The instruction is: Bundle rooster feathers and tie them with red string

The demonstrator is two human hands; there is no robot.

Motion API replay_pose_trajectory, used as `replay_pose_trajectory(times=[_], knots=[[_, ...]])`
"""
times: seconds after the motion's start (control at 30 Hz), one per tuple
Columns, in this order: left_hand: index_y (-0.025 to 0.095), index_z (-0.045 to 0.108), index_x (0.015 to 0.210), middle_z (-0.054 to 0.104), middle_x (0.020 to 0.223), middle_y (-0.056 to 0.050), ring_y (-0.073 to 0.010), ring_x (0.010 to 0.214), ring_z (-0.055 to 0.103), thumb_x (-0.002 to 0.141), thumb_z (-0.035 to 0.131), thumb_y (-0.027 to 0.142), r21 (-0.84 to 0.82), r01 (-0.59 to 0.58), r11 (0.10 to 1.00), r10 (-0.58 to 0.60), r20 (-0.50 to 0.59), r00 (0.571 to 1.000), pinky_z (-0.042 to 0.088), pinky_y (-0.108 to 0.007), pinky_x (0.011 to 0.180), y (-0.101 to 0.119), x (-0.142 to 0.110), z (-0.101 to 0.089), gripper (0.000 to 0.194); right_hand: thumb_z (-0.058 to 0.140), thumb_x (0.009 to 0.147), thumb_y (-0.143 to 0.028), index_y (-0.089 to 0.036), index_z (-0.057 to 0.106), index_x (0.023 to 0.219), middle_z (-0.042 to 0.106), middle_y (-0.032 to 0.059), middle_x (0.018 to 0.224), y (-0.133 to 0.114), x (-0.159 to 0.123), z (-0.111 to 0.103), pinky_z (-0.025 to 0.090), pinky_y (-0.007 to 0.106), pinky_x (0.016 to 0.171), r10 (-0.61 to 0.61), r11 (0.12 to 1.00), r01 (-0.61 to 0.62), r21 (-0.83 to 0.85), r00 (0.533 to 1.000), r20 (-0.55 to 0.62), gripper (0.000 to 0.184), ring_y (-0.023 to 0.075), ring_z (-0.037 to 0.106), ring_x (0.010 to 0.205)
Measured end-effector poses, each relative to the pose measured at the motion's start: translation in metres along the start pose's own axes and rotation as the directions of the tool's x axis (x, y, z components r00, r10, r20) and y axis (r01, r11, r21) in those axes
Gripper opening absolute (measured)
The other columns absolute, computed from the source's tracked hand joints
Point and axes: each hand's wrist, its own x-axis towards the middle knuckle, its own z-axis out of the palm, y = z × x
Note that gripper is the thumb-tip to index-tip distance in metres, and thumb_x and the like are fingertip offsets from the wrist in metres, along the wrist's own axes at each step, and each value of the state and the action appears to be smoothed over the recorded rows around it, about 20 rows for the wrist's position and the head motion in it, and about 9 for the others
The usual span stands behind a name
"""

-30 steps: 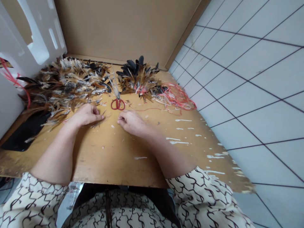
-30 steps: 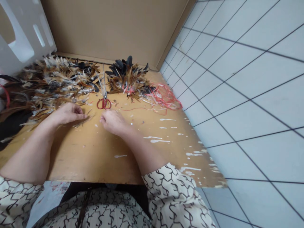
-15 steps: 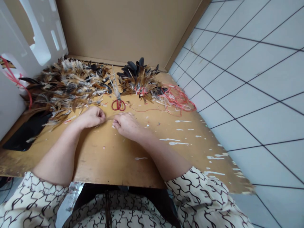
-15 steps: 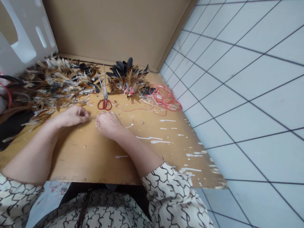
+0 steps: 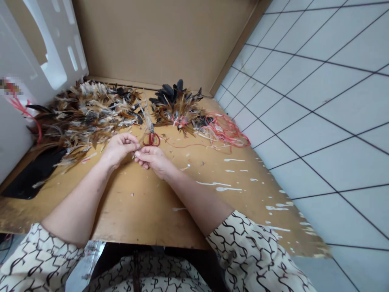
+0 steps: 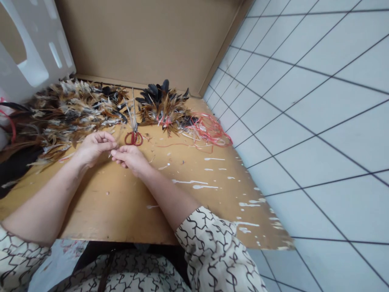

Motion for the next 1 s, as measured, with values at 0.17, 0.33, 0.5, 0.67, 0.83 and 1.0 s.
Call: replay_pose_trajectory(times=[0.17, 0.33, 0.5, 0.67, 0.83, 1.0], knots=[[0.013, 0.059, 0.058, 0.058, 0.049, 0.003, -0.0067, 0.044, 0.051, 0.038, 0.075, 0.012, -0.103, 0.049, 0.994, -0.050, -0.015, 0.999, 0.039, -0.018, 0.046, 0.000, -0.003, 0.006, 0.026, 0.070, 0.056, -0.033, -0.016, 0.051, 0.055, 0.055, -0.0037, 0.053, 0.011, 0.000, 0.002, 0.021, 0.018, 0.039, -0.043, 0.991, 0.042, 0.131, 0.999, 0.007, 0.026, 0.0033, 0.041, 0.044], [0.013, 0.061, 0.061, 0.059, 0.051, 0.002, -0.0068, 0.044, 0.051, 0.039, 0.073, 0.010, -0.140, 0.100, 0.985, -0.100, 0.009, 0.995, 0.038, -0.018, 0.043, 0.000, -0.004, 0.008, 0.026, 0.067, 0.059, -0.036, -0.016, 0.053, 0.059, 0.052, -0.0056, 0.048, 0.011, -0.004, 0.001, 0.021, 0.018, 0.039, -0.062, 0.992, 0.063, 0.113, 0.998, -0.010, 0.025, 0.0028, 0.039, 0.041], [0.013, 0.064, 0.064, 0.064, 0.059, -0.001, -0.0077, 0.050, 0.053, 0.041, 0.074, 0.013, -0.119, 0.044, 0.992, -0.051, -0.050, 0.997, 0.037, -0.018, 0.044, 0.002, -0.003, 0.004, 0.025, 0.068, 0.058, -0.038, -0.017, 0.047, 0.054, 0.052, -0.0058, 0.048, 0.008, -0.008, -0.004, 0.027, 0.018, 0.042, -0.105, 0.993, 0.109, 0.048, 0.992, -0.075, 0.030, 0.0031, 0.040, 0.041], [0.014, 0.066, 0.063, 0.059, 0.052, 0.002, -0.0058, 0.044, 0.047, 0.043, 0.076, 0.019, -0.010, 0.039, 0.999, -0.039, -0.009, 0.999, 0.035, -0.018, 0.043, 0.005, -0.005, 0.004, 0.024, 0.067, 0.060, -0.038, -0.017, 0.045, 0.054, 0.050, -0.0064, 0.047, 0.009, -0.006, -0.007, 0.028, 0.018, 0.043, -0.136, 0.991, 0.136, -0.002, 0.985, -0.110, 0.030, 0.0032, 0.039, 0.041], [0.015, 0.062, 0.057, 0.057, 0.046, 0.004, -0.0068, 0.041, 0.049, 0.038, 0.081, 0.024, 0.041, 0.136, 0.990, -0.141, 0.136, 0.981, 0.036, -0.019, 0.042, 0.005, -0.010, 0.009, 0.028, 0.063, 0.064, -0.032, -0.017, 0.051, 0.057, 0.049, -0.0070, 0.045, 0.011, -0.007, -0.008, 0.030, 0.020, 0.045, -0.170, 0.981, 0.165, -0.101, 0.985, -0.038, 0.021, 0.0035, 0.039, 0.041], [0.015, 0.055, 0.047, 0.051, 0.039, 0.004, -0.0051, 0.037, 0.043, 0.043, 0.080, 0.032, 0.027, 0.107, 0.994, -0.110, 0.165, 0.980, 0.034, -0.018, 0.041, 0.006, -0.009, 0.007, 0.031, 0.063, 0.064, -0.038, -0.016, 0.057, 0.062, 0.052, -0.0051, 0.050, 0.010, -0.008, -0.008, 0.031, 0.020, 0.046, -0.163, 0.974, 0.168, -0.149, 0.985, 0.048, 0.024, 0.0045, 0.041, 0.044]])
